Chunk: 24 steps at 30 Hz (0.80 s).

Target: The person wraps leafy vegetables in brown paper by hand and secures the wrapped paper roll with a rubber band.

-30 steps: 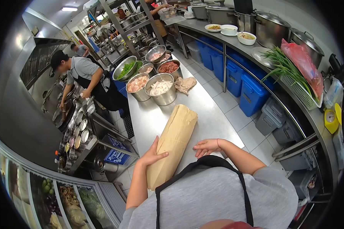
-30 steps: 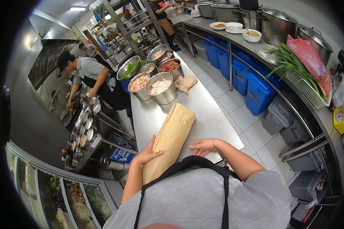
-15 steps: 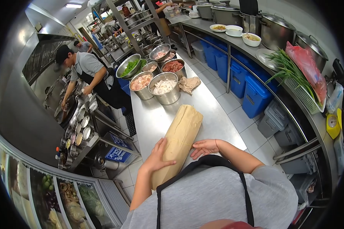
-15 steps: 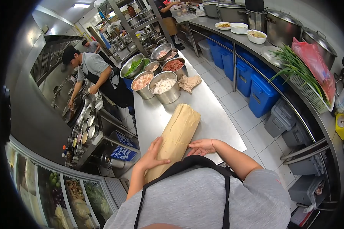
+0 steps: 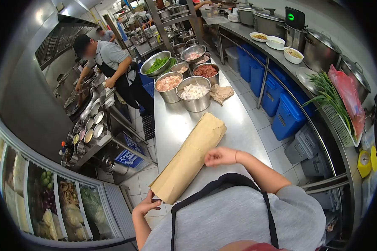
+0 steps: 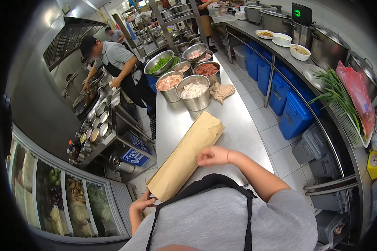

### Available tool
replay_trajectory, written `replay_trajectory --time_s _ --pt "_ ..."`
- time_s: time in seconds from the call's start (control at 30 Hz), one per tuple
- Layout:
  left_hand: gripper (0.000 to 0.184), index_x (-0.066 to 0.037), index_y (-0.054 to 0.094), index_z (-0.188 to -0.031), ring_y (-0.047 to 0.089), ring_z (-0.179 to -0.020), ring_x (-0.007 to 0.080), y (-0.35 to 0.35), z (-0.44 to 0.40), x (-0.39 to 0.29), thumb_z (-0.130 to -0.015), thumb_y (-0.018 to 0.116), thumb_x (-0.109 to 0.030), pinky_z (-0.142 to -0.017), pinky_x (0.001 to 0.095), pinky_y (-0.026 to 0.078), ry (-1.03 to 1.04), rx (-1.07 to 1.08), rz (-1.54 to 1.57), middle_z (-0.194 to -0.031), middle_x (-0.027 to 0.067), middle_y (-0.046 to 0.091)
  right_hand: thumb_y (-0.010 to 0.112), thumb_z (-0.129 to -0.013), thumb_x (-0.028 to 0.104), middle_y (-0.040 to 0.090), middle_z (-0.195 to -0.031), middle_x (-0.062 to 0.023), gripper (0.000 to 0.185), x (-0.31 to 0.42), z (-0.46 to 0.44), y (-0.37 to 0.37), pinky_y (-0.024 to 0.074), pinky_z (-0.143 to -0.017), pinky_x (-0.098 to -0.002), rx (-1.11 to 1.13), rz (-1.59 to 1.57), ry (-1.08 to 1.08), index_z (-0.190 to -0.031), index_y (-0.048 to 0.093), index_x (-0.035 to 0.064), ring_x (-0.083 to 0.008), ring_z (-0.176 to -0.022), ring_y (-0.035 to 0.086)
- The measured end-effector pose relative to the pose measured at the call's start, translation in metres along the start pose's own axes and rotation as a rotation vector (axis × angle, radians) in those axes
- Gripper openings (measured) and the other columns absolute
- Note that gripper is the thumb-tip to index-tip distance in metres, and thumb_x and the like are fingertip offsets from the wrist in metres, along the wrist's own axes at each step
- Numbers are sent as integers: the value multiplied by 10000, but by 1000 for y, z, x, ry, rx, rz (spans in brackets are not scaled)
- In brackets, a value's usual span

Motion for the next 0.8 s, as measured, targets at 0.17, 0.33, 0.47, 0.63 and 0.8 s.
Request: replay_trajectory --time_s 0.17,0.33,0.47,0.63,0.8 --pt "1313 -138 -92 -1428 345 -1259 313 8 -16 1 -544 847 -380 -822 378 490 27 -80 -44 -1461 166 154 629 -835 283 607 -893 -44 279 70 -30 -42 456 -732 -260 -285 181 -269 -967 593 40 -130 -827 578" --pt "1150 -146 24 -1434 461 -1126 254 -7 -31 24 -625 811 -366 -830 370 482 290 -175 -211 -1313 124 394 566 -830 427 564 -1070 -112 414 64 -72 -63 432 -853 -339 -259 727 -99 -1032 590 67 -261 -961 559" --pt "1193 -116 3 -1441 285 -1295 293 5 -14 9 -601 821 -335 -911 382 431 72 -86 160 -1425 153 260 500 -841 499 554 -1112 -94 472 41 -94 -69 376 -945 -363 -256 830 72 -1086 594 106 -269 -1058 523" --pt "957 -127 121 -1439 422 -1194 261 7 -22 4 -710 740 -174 -915 361 420 259 -321 201 -1353 113 388 485 -830 531 529 -1157 -48 483 33 -84 -64 200 -1030 -541 -351 1005 193 -1097 616 151 -230 -1194 403" --pt "814 -128 216 -1417 487 -1113 212 11 -28 -10 -750 678 -65 -909 336 423 381 -425 279 -1219 95 513 515 -805 526 534 -1075 -44 454 37 -55 -63 183 -1028 -553 -454 1046 152 -1038 639 156 -228 -1109 434"
Point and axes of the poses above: each hand's wrist, its own z-axis away from the middle knuckle, its own y-axis out of the palm, x = y × z, the point moved 4 cm from there along -z, towards the middle knuckle
